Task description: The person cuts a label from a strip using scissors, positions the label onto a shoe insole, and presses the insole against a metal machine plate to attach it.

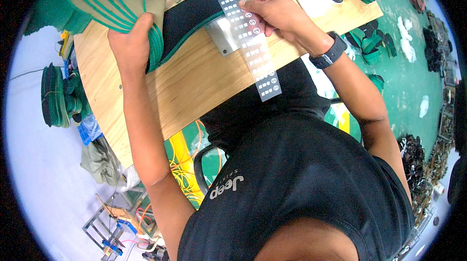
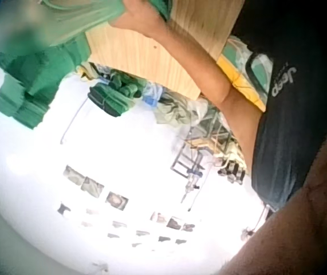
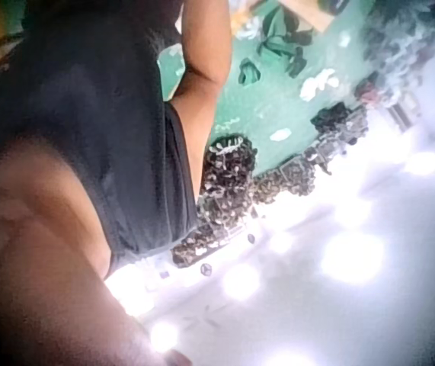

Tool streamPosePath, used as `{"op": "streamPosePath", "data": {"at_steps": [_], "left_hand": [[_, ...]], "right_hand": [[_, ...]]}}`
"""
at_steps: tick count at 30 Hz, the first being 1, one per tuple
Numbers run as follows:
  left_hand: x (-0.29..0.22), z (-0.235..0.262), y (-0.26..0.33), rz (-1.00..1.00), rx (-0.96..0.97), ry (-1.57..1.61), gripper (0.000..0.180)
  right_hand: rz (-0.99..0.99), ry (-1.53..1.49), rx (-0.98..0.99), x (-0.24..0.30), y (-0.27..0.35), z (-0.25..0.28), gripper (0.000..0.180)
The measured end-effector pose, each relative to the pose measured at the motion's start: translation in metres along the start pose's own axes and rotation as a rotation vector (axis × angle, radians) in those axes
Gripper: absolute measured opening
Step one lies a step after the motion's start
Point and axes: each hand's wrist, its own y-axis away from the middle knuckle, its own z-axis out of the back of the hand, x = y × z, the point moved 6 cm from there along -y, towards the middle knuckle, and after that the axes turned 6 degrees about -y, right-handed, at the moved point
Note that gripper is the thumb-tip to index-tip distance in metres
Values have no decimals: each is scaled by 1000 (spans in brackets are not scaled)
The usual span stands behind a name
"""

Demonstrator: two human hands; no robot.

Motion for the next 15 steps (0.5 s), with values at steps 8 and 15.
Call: {"op": "streamPosePath", "data": {"at_steps": [8,15], "left_hand": [[-9,-9,12,42,16,-209,20],[-23,-38,16,-113,299,-554,59]], "right_hand": [[-44,29,0,1,6,-3,34],[-55,-31,-20,-1,9,-5,34]]}}
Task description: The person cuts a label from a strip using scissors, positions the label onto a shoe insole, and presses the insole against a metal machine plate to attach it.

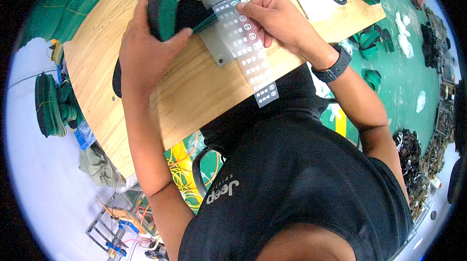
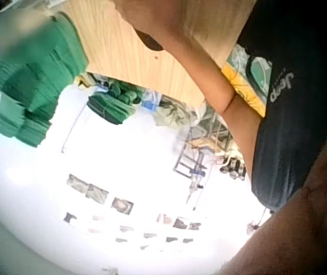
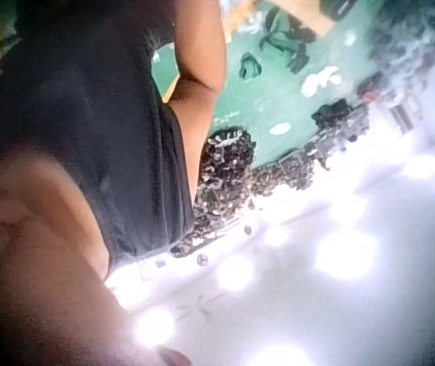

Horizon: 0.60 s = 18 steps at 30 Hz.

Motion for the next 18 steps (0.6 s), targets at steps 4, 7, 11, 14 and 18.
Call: {"op": "streamPosePath", "data": {"at_steps": [4,7,11,14,18], "left_hand": [[-10,-11,-6,-124,76,-101,70],[-9,-9,-5,-68,73,-177,57],[3,-3,-2,4,102,-149,37],[12,0,-6,4,6,-34,32],[30,12,-4,111,-135,349,27]], "right_hand": [[41,-29,-3,5,5,1,31],[110,-13,47,4,2,2,30],[153,-123,-69,-1,8,13,28],[139,-332,-141,-7,14,29,27],[92,-157,-52,2,2,14,27]]}}
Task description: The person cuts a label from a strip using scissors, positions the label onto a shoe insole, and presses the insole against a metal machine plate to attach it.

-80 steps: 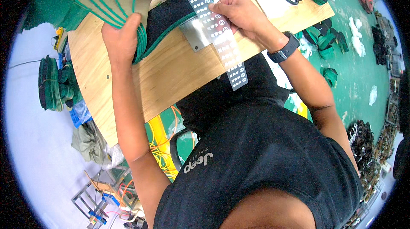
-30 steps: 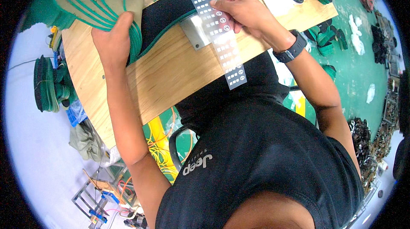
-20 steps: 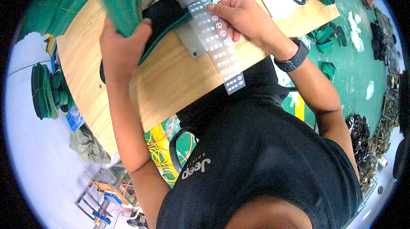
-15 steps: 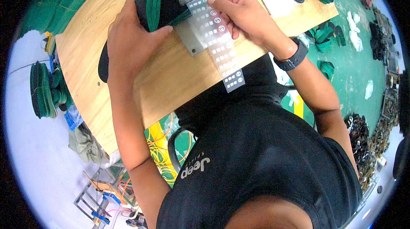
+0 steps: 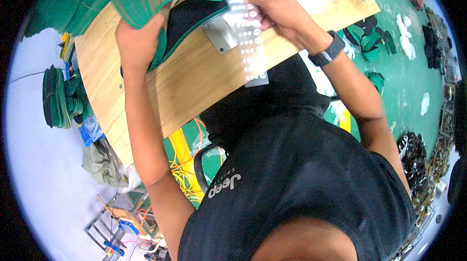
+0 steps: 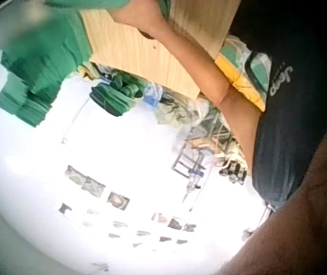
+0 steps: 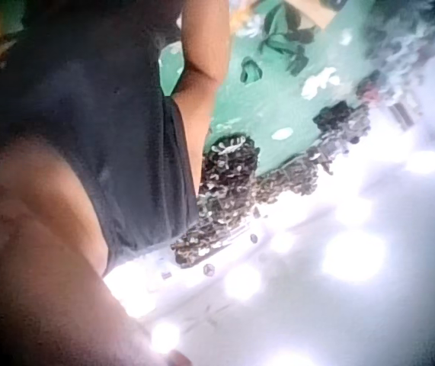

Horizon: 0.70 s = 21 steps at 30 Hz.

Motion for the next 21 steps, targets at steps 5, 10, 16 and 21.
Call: {"op": "streamPosePath", "data": {"at_steps": [5,10,16,21], "left_hand": [[3,14,-1,-9,-112,153,22],[4,14,-1,-9,-79,92,21],[-2,13,2,12,-125,155,19],[0,9,5,62,-102,70,20]], "right_hand": [[-69,263,68,-3,-11,-9,28],[-57,279,58,-5,-13,-9,27],[-80,307,72,-3,-13,-10,27],[-75,300,69,1,-10,-13,31]]}}
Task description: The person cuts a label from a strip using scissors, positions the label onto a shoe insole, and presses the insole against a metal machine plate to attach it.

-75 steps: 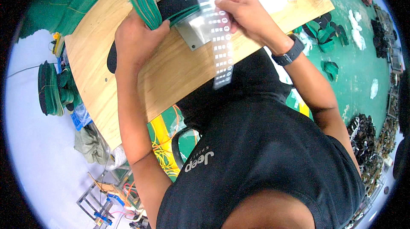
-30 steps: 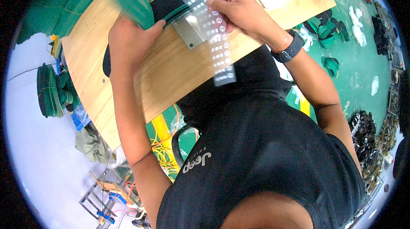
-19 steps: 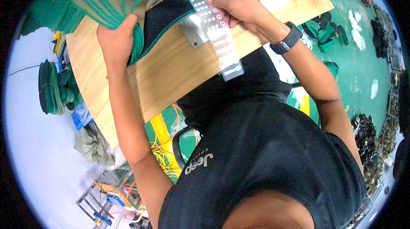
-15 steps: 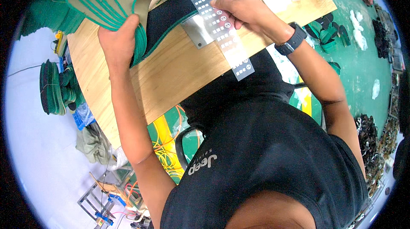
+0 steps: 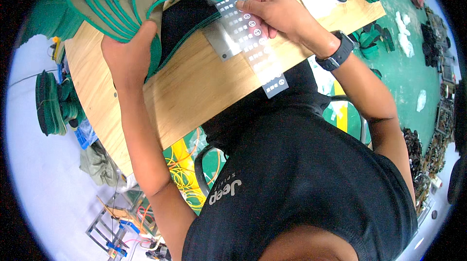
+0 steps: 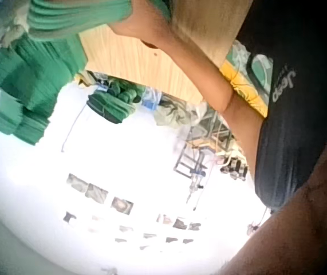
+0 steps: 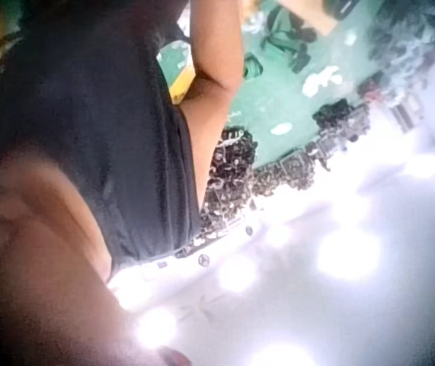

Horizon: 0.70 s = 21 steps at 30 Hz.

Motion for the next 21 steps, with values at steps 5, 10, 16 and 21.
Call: {"op": "streamPosePath", "data": {"at_steps": [5,10,16,21], "left_hand": [[-12,-19,6,-24,201,-247,43],[-18,-42,8,-291,348,-432,66],[-20,-35,7,-223,333,-636,65],[-22,-27,2,-138,282,-584,62]], "right_hand": [[-8,-7,-3,-2,3,0,33],[-4,-77,0,2,10,1,32],[93,-75,56,0,7,7,24],[49,-354,-76,-11,9,22,24]]}}
